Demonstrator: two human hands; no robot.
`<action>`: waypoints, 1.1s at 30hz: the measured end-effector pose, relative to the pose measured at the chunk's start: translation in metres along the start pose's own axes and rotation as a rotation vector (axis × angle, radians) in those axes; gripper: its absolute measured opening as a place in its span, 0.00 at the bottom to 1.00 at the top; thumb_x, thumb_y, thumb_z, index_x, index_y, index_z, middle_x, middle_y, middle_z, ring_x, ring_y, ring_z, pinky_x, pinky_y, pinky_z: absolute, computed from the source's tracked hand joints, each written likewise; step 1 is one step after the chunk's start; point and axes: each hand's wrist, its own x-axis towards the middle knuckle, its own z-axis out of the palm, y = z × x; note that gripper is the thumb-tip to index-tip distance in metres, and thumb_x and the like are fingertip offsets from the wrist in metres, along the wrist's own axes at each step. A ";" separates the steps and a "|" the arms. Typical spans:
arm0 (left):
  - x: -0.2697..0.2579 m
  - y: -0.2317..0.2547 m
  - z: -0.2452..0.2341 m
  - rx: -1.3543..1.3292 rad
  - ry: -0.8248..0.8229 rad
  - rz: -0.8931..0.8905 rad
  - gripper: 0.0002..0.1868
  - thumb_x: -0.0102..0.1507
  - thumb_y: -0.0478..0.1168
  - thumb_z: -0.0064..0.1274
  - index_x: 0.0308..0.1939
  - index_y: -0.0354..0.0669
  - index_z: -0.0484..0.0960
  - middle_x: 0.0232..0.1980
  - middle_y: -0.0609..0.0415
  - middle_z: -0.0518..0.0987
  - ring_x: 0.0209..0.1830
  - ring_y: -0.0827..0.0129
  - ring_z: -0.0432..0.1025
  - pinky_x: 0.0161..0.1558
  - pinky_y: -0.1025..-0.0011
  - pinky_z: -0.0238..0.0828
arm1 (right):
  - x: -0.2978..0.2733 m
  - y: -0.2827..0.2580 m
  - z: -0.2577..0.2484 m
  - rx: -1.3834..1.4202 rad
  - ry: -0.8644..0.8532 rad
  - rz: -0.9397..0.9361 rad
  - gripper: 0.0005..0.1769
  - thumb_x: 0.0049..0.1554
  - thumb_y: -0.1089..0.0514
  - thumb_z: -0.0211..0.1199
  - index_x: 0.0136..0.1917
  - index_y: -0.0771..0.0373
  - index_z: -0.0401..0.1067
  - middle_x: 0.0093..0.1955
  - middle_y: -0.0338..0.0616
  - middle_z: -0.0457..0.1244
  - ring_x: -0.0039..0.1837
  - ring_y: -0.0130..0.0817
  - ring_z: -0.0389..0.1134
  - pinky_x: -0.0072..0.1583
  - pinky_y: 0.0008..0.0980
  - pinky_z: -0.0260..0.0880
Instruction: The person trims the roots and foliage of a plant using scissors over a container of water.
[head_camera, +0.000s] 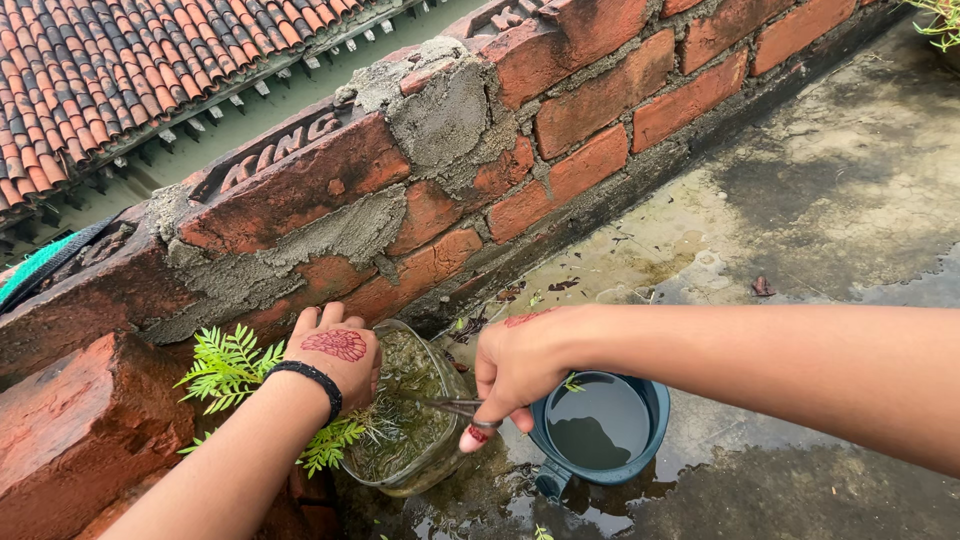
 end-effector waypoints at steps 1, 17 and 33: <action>0.000 0.000 -0.001 0.002 -0.013 -0.003 0.12 0.60 0.51 0.59 0.46 0.59 0.87 0.61 0.58 0.75 0.70 0.61 0.59 0.69 0.59 0.52 | -0.001 0.000 -0.001 0.025 0.015 -0.020 0.31 0.43 0.27 0.72 0.31 0.58 0.77 0.31 0.31 0.71 0.38 0.23 0.68 0.44 0.31 0.68; 0.016 -0.005 0.012 0.081 -0.044 0.024 0.18 0.64 0.48 0.50 0.55 0.48 0.81 0.65 0.53 0.72 0.71 0.58 0.58 0.69 0.58 0.52 | -0.004 -0.009 0.007 -0.035 0.047 0.020 0.29 0.41 0.29 0.74 0.34 0.57 0.78 0.31 0.32 0.71 0.37 0.25 0.70 0.43 0.34 0.70; 0.012 -0.003 0.009 0.062 -0.057 0.018 0.18 0.64 0.48 0.51 0.56 0.48 0.80 0.64 0.53 0.72 0.70 0.58 0.58 0.68 0.58 0.53 | 0.006 -0.011 0.010 -0.054 0.045 0.003 0.28 0.43 0.31 0.74 0.35 0.58 0.79 0.31 0.32 0.71 0.36 0.25 0.69 0.43 0.33 0.69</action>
